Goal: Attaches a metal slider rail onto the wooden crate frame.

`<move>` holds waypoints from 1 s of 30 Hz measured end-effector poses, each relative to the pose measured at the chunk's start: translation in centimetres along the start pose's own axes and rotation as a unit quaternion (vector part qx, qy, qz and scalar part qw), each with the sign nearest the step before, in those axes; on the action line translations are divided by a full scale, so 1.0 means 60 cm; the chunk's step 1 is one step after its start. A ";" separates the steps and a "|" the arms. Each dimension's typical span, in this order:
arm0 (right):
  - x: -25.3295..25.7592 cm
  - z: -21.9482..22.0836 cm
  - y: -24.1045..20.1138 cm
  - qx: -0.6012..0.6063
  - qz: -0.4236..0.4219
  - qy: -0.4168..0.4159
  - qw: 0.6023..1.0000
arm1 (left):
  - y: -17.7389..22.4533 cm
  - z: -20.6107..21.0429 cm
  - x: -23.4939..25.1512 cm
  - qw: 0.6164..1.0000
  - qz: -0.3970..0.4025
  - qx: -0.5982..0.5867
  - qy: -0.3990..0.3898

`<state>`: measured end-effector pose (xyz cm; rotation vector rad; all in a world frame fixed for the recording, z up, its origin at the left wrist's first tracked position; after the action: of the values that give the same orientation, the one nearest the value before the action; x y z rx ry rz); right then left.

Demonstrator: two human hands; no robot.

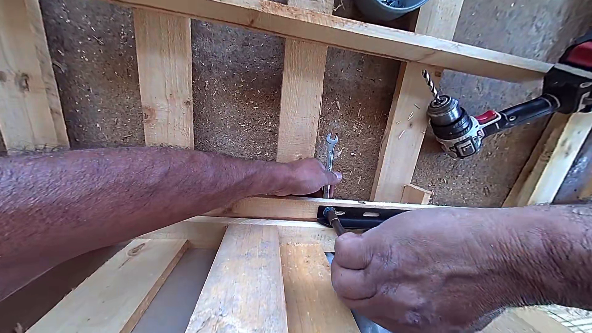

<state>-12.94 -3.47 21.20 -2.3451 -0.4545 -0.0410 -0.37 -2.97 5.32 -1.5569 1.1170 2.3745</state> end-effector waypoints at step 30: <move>-0.037 0.032 -0.024 -0.182 0.066 0.115 0.974 | -0.003 0.004 -0.002 1.000 0.008 -0.019 0.017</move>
<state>-15.70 -1.90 20.43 -2.6822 -0.1865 -0.3579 -0.43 -2.63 5.37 -1.6114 1.1007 2.4029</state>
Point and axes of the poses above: each hand's wrist, its own x-axis towards the middle knuckle, its own z-axis out of the palm, y = z × x, the point moved 2 cm from there along x, towards the middle knuckle, and after that the axes turned 13 degrees about y, right-handed, at the moved point
